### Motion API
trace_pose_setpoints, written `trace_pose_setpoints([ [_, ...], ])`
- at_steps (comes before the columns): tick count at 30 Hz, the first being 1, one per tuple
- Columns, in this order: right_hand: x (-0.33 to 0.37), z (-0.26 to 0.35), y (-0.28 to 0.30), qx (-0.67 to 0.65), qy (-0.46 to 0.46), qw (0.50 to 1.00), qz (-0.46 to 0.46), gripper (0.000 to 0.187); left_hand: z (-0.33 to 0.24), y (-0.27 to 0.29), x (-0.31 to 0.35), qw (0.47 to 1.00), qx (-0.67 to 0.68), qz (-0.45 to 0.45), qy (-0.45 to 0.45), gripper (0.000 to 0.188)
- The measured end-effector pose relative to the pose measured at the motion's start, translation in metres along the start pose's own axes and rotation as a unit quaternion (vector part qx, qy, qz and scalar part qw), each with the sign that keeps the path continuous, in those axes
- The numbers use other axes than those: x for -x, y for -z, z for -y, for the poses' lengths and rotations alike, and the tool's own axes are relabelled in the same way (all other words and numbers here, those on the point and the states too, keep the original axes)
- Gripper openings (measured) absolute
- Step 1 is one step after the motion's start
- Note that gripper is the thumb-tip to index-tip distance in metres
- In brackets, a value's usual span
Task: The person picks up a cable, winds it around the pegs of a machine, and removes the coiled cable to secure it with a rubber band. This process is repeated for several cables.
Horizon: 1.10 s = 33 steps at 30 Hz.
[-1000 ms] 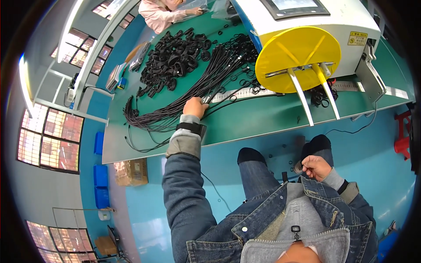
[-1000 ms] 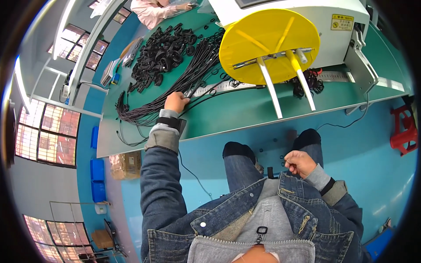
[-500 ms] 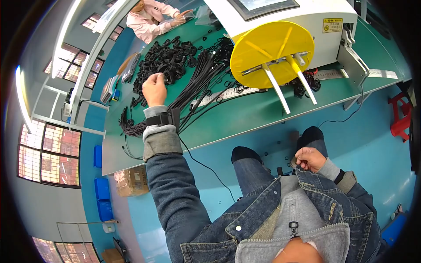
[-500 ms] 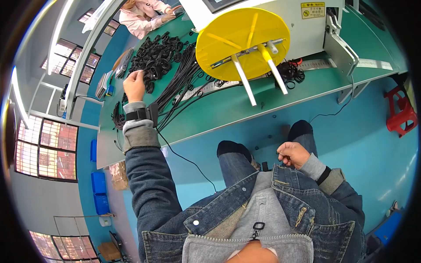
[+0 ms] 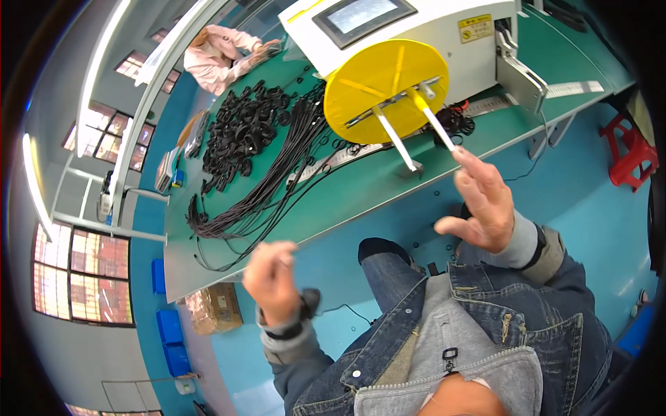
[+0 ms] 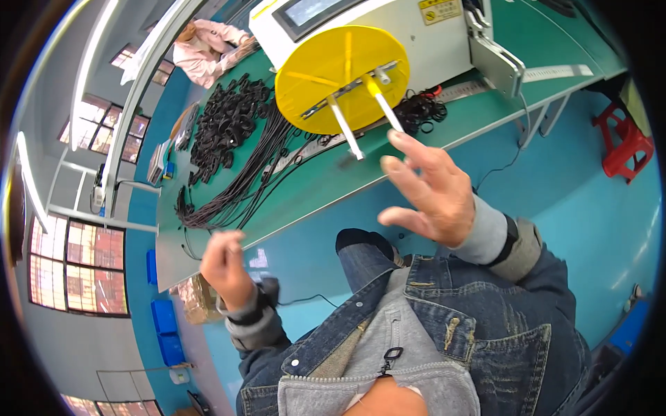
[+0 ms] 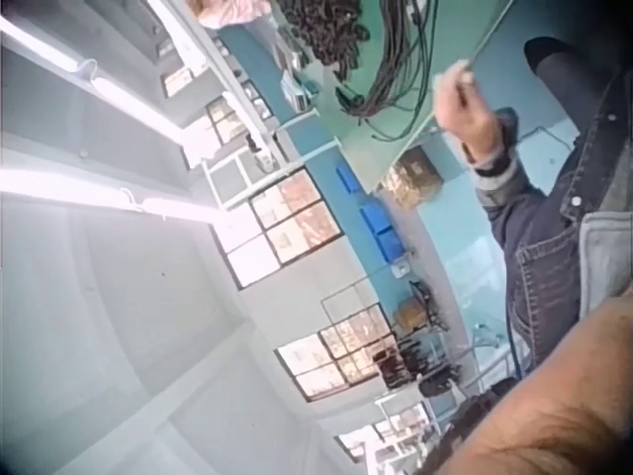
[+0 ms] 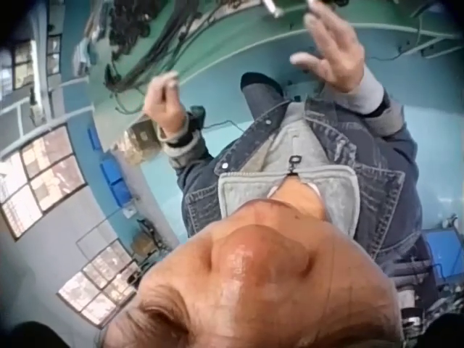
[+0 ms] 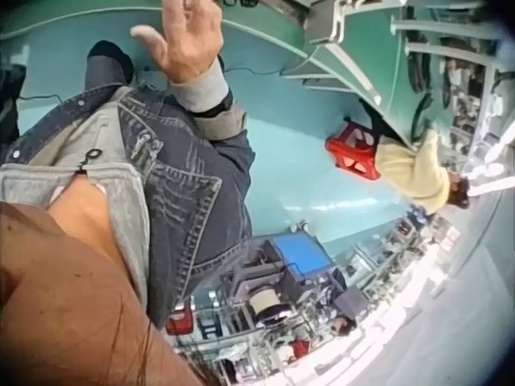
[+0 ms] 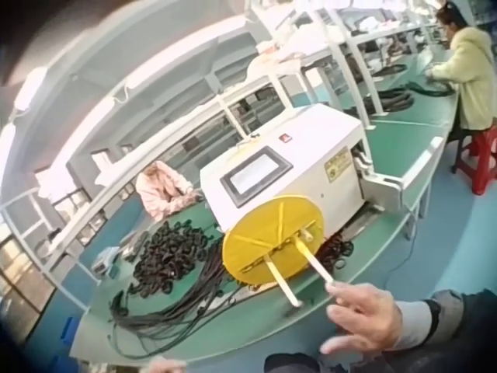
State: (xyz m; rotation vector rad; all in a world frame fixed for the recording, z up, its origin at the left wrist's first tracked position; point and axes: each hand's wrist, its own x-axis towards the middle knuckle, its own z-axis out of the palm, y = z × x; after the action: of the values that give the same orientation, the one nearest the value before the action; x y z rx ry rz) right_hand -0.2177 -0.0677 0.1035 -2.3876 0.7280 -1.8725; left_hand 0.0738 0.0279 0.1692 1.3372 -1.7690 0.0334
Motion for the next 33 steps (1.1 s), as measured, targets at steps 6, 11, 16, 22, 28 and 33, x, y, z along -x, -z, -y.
trace_pose_setpoints([
  [6, -0.007, -0.011, 0.012, 0.052, 0.077, 0.991, 0.100, 0.049, -0.024, -0.051, -0.004, 0.984, 0.112, 0.063, 0.126, 0.006],
  [11, 0.000, -0.029, 0.023, -0.012, 0.087, 0.988, 0.124, 0.031, -0.015, -0.096, -0.041, 0.993, 0.082, 0.069, 0.054, 0.011],
  [16, -0.010, -0.073, 0.007, -0.017, 0.021, 1.000, 0.010, 0.016, -0.017, -0.138, -0.083, 0.992, 0.109, 0.051, -0.039, 0.017],
  [22, -0.015, -0.107, -0.037, -0.085, -0.172, 0.981, -0.015, 0.009, 0.013, -0.161, -0.086, 0.958, 0.264, 0.033, 0.104, 0.014],
  [28, -0.016, -0.121, -0.057, 0.051, -0.245, 0.968, -0.008, 0.013, 0.011, -0.172, -0.100, 0.961, 0.257, 0.022, 0.098, 0.015],
  [33, 0.008, -0.116, -0.044, 0.087, -0.289, 0.953, -0.027, 0.019, 0.021, -0.173, -0.091, 0.965, 0.244, -0.003, 0.096, 0.016],
])
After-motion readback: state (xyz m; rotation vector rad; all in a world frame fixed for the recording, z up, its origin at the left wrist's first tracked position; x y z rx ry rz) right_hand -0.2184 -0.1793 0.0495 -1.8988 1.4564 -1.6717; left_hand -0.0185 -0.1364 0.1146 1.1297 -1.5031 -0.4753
